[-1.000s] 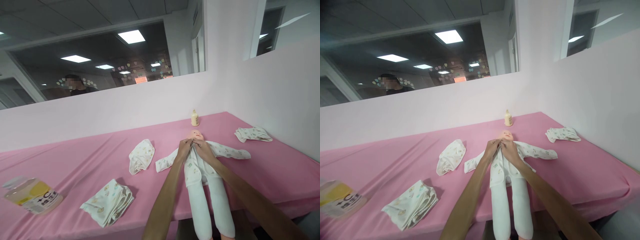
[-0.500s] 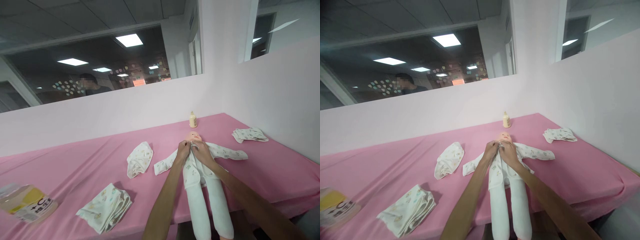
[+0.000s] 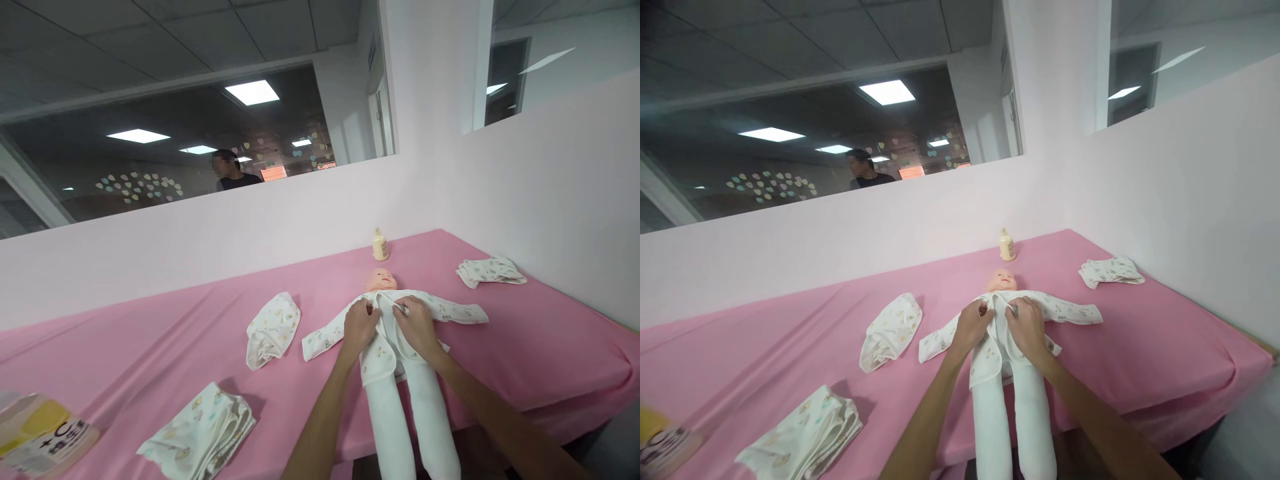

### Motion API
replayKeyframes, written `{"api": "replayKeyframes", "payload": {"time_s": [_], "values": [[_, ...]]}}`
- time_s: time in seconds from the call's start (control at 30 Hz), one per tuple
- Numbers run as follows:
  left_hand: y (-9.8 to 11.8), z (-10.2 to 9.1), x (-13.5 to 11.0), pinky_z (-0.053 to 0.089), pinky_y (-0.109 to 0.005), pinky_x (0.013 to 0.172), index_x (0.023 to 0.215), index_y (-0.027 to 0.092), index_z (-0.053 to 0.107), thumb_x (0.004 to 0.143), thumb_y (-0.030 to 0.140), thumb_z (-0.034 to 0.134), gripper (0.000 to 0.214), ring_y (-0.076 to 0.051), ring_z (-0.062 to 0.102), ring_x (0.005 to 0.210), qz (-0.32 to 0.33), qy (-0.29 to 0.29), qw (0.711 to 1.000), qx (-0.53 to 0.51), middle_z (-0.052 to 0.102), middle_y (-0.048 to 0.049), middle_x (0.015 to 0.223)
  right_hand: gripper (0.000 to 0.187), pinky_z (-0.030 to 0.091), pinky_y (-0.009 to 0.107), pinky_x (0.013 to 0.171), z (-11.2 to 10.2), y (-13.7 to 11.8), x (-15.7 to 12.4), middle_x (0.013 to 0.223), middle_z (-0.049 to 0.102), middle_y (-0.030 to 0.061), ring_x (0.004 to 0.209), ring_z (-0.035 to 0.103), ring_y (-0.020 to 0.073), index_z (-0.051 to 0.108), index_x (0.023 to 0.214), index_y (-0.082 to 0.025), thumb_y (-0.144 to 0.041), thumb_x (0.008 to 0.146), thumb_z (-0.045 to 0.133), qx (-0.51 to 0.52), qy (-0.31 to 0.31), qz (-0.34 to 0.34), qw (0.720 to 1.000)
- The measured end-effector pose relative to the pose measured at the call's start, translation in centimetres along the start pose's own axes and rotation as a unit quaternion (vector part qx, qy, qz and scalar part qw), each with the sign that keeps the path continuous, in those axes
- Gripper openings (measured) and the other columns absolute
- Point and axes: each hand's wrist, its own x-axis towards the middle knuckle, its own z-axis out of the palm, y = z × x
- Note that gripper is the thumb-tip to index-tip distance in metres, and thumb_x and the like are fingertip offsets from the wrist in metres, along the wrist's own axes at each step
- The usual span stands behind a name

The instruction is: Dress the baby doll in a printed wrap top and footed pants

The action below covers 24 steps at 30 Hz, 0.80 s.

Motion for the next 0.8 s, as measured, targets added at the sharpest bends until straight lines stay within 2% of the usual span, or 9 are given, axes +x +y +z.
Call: {"api": "replayKeyframes", "payload": {"time_s": [0.17,0.37,0.47,0.67,0.8], "values": [[0.4,0.6,-0.7,0.029,-0.027,0.062,0.068,0.019,0.049,0.090,0.019,0.041,0.023,-0.016,0.052,0.069,0.029,0.088,0.989,0.112,0.060,-0.0021,0.073,0.021,0.042,0.034,0.081,-0.3,-1.0,0.2,0.088,0.068,0.0067,0.086,0.059,0.0226,0.065,0.080,-0.018,-0.031,0.081,0.048,0.080,-0.013,0.043,0.996],[0.2,1.1,-0.9,0.037,-0.030,0.067,0.096,0.018,0.064,0.098,0.021,0.035,0.030,-0.021,0.062,0.082,0.092,0.094,0.958,0.254,0.069,-0.0075,0.091,0.022,0.040,0.030,0.067,-1.0,-1.7,0.8,0.074,0.067,0.0013,0.069,0.057,0.0185,0.065,0.076,-0.019,-0.034,0.079,0.049,0.152,-0.032,0.095,0.983],[0.2,1.5,-0.8,0.038,-0.030,0.067,0.096,0.019,0.064,0.098,0.020,0.036,0.028,-0.021,0.063,0.084,0.127,0.086,0.942,0.299,0.069,-0.0065,0.092,0.024,0.040,0.029,0.065,-0.9,-1.8,1.0,0.070,0.066,0.0011,0.067,0.056,0.0184,0.066,0.074,-0.019,-0.035,0.079,0.049,0.163,-0.034,0.098,0.981],[0.5,1.6,-1.2,0.038,-0.030,0.067,0.090,0.019,0.062,0.094,0.015,0.044,0.019,-0.020,0.063,0.086,0.156,0.087,0.936,0.304,0.068,-0.0029,0.089,0.025,0.046,0.034,0.080,-0.2,-1.9,0.6,0.090,0.074,0.0045,0.086,0.065,0.0220,0.071,0.085,-0.020,-0.031,0.081,0.049,0.153,-0.031,0.046,0.987],[0.5,1.6,-1.4,0.039,-0.030,0.069,0.093,0.019,0.062,0.091,0.010,0.047,0.018,-0.020,0.061,0.086,0.166,0.083,0.939,0.290,0.067,-0.0032,0.090,0.026,0.047,0.037,0.087,0.1,-1.7,0.0,0.094,0.074,0.0057,0.090,0.066,0.0227,0.071,0.090,-0.020,-0.028,0.082,0.048,0.123,-0.015,0.023,0.992]]}}
